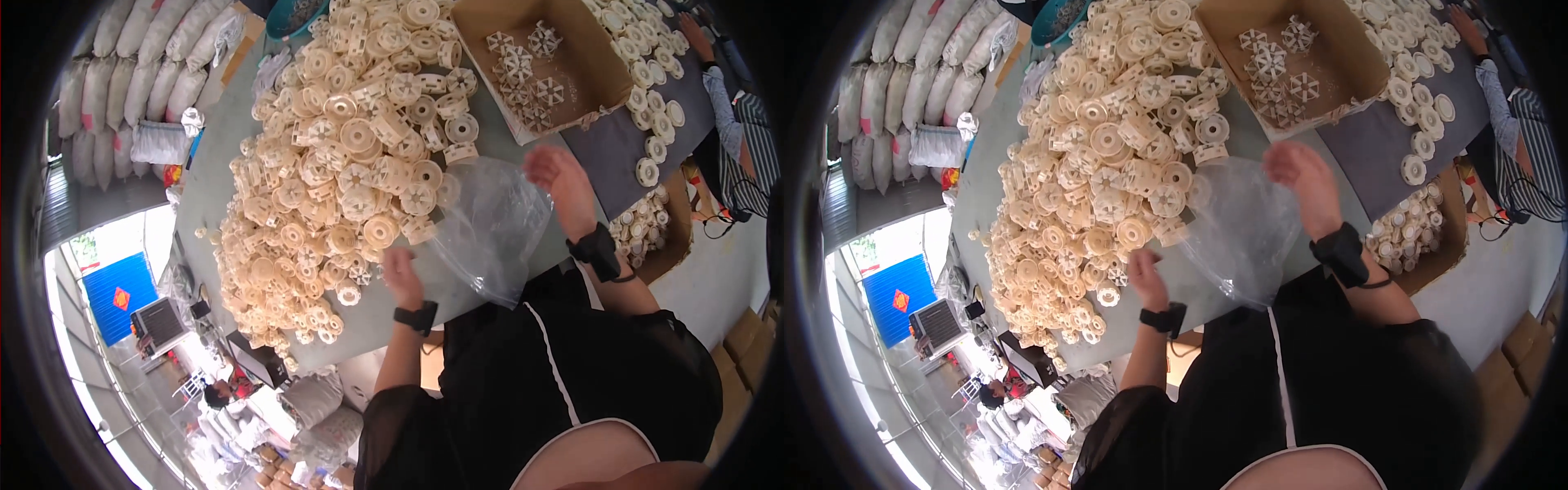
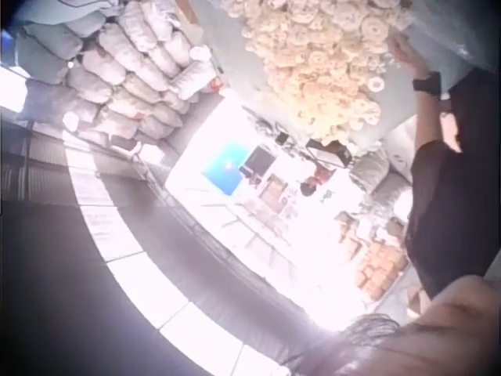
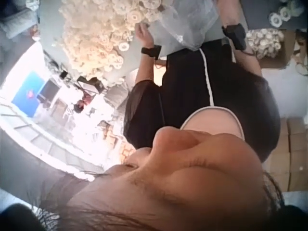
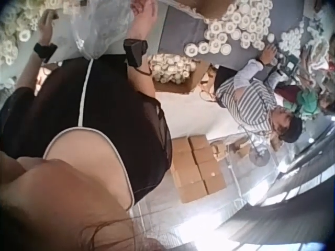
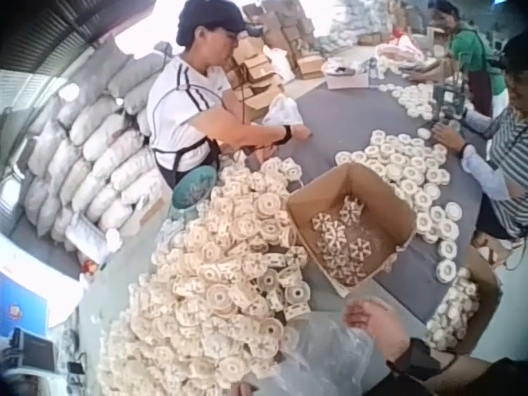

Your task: Sorting and inspecting small white plastic components from a pile into a box at a work table.

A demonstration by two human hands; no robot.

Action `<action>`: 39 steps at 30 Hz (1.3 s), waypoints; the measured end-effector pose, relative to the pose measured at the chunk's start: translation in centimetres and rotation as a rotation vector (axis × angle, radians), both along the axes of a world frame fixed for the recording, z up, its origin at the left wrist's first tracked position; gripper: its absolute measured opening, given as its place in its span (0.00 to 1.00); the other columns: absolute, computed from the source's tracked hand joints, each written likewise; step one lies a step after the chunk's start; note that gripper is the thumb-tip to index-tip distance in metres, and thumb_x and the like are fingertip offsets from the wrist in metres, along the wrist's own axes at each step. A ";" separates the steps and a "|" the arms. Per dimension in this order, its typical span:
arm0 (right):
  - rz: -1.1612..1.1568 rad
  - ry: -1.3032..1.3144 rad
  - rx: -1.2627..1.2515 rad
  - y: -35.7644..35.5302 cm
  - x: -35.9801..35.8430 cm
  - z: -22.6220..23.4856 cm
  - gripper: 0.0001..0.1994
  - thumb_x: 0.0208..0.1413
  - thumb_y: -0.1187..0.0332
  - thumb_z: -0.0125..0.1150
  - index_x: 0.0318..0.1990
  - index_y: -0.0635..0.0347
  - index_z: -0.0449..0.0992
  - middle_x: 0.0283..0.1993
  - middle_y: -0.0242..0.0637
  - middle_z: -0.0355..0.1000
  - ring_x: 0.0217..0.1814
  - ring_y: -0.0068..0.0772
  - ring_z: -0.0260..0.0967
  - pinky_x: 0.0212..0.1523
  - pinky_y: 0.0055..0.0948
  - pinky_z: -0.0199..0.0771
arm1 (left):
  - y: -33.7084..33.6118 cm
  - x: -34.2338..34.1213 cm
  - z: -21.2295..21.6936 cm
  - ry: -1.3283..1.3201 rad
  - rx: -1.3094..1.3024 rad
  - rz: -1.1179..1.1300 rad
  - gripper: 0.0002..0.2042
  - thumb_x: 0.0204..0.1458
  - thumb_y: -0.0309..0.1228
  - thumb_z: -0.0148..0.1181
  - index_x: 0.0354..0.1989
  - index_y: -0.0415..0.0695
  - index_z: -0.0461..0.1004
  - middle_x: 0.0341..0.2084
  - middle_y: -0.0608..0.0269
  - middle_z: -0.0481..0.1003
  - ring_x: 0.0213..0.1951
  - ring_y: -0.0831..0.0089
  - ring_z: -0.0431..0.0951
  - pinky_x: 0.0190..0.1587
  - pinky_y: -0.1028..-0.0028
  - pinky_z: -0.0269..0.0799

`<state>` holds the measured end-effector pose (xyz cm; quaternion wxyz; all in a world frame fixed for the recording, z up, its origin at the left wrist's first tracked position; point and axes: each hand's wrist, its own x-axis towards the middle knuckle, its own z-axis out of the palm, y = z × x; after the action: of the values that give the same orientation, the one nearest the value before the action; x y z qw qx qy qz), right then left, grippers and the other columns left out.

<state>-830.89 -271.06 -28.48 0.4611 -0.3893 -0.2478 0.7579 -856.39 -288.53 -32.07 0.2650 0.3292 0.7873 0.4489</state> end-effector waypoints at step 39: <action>0.441 -0.423 -0.183 -23.0 -33.1 -11.9 0.27 0.48 0.64 0.55 0.56 0.56 0.56 0.52 0.36 0.62 0.50 0.30 0.62 0.46 0.31 0.64 | -12.1 -20.4 -5.6 -0.935 0.225 0.200 0.13 0.44 0.27 0.52 0.39 0.41 0.65 0.26 0.64 0.68 0.26 0.72 0.68 0.30 0.71 0.67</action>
<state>-863.98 -294.06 -40.42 0.1870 -0.5153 -0.3473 0.7608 -876.77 -300.68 -37.62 0.5087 0.0419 0.5583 0.6540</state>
